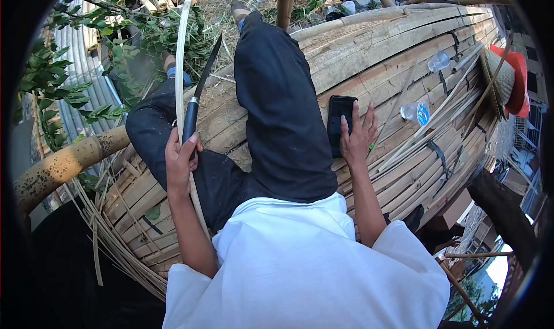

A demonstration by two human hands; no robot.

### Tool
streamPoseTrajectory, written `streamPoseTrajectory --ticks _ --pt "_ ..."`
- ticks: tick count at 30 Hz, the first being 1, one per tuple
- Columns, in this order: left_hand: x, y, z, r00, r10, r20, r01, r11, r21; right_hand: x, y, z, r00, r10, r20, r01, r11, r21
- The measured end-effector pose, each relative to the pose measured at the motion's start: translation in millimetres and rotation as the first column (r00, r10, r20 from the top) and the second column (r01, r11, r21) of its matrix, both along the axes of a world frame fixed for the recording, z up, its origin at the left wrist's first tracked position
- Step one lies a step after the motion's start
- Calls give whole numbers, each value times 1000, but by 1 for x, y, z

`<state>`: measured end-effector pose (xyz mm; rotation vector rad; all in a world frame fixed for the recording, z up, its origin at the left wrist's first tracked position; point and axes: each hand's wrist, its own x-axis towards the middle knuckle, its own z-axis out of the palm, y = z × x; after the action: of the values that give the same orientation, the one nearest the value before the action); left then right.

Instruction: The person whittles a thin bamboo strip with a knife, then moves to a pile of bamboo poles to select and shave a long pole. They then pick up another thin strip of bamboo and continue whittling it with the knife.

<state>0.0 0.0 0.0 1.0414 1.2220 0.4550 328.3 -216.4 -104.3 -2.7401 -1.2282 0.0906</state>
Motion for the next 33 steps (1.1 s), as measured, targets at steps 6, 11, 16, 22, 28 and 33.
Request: streamPoseTrajectory --ticks 6,11,16,22,28,33 --pt "5 4 -3 1000 7 29 -8 999 40 -1 12 -2 999 -16 -28 19 994 105" --pt "3 1 0 999 15 36 -16 1000 23 -12 11 0 996 87 -20 -86 994 73" --pt "2 -1 0 999 11 33 -12 1000 20 -14 13 3 993 119 0 -119 989 87" --pt "1 -1 0 1000 8 30 -8 1000 21 -18 11 6 984 178 15 -178 981 72" --pt "1 -1 0 1000 11 27 -12 1000 19 -23 6 5 978 204 38 -206 978 42" --pt "1 -1 0 1000 15 26 -16 1000 20 -26 2 5 978 203 37 -205 978 46"
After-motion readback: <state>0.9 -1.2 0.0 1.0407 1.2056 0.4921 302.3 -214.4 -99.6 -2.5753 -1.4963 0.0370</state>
